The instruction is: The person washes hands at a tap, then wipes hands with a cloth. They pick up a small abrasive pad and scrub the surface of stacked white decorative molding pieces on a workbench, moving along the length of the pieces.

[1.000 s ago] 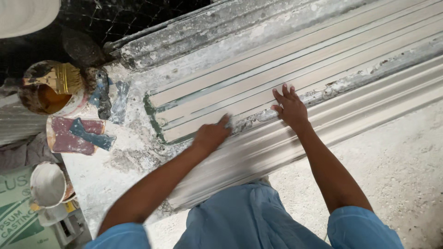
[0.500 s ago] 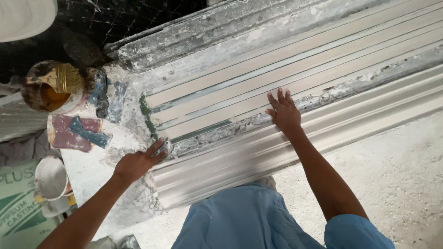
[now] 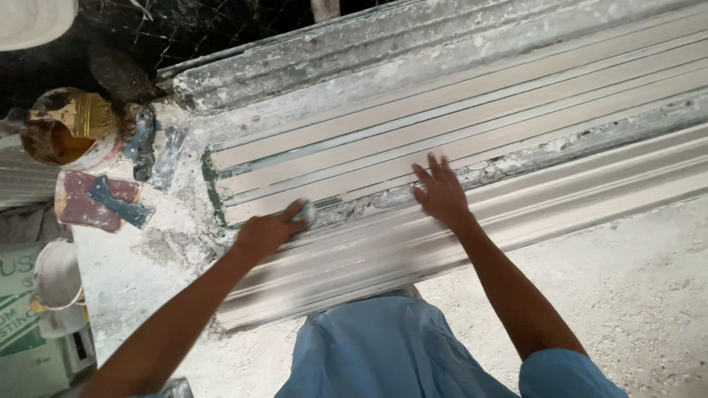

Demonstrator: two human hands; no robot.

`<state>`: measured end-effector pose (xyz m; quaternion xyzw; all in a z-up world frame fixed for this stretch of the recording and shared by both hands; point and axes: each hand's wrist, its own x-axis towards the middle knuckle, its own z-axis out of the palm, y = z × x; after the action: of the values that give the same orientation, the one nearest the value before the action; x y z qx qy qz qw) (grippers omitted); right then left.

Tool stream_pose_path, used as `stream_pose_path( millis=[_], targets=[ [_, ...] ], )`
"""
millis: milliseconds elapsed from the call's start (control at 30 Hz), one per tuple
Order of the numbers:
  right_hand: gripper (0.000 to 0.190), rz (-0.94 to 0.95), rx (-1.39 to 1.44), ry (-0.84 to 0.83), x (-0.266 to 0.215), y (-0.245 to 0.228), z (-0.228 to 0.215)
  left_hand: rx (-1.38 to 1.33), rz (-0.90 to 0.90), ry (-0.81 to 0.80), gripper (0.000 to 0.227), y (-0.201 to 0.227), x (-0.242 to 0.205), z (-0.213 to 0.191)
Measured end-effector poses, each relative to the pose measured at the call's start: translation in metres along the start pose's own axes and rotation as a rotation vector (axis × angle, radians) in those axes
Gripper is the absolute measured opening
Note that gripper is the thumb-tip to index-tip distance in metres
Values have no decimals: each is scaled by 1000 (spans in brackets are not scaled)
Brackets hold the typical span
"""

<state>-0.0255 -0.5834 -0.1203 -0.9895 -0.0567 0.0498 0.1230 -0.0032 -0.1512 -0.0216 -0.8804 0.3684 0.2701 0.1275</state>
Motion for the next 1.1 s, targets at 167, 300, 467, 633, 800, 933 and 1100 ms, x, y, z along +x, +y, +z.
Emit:
stream_pose_path(
  millis=[167,300,467,633,800,933,1100],
  targets=[
    [69,188,5,-33,-13,48,-14,-28,47,-18,74,18,23,-13],
    [68,162,-10,-54,-14,62,-17,-119,129,116,40,70,90,-37],
    [67,219,-30,-42,-14,73,-20,-125,122,130,45,41,56,-27],
    [77,150,41,-44,-16,87,-17,45,33,-28,58,22,33,-15],
    [73,163,6,-54,-11,92,-15,-143,189,243,34,91,127,-47],
    [70,166,10,-86,-16,92,-16,-122,160,232,33,83,112,-46],
    [70,105,17,-21,-21,98,-22,-12,69,59,62,36,32,-28]
  ],
)
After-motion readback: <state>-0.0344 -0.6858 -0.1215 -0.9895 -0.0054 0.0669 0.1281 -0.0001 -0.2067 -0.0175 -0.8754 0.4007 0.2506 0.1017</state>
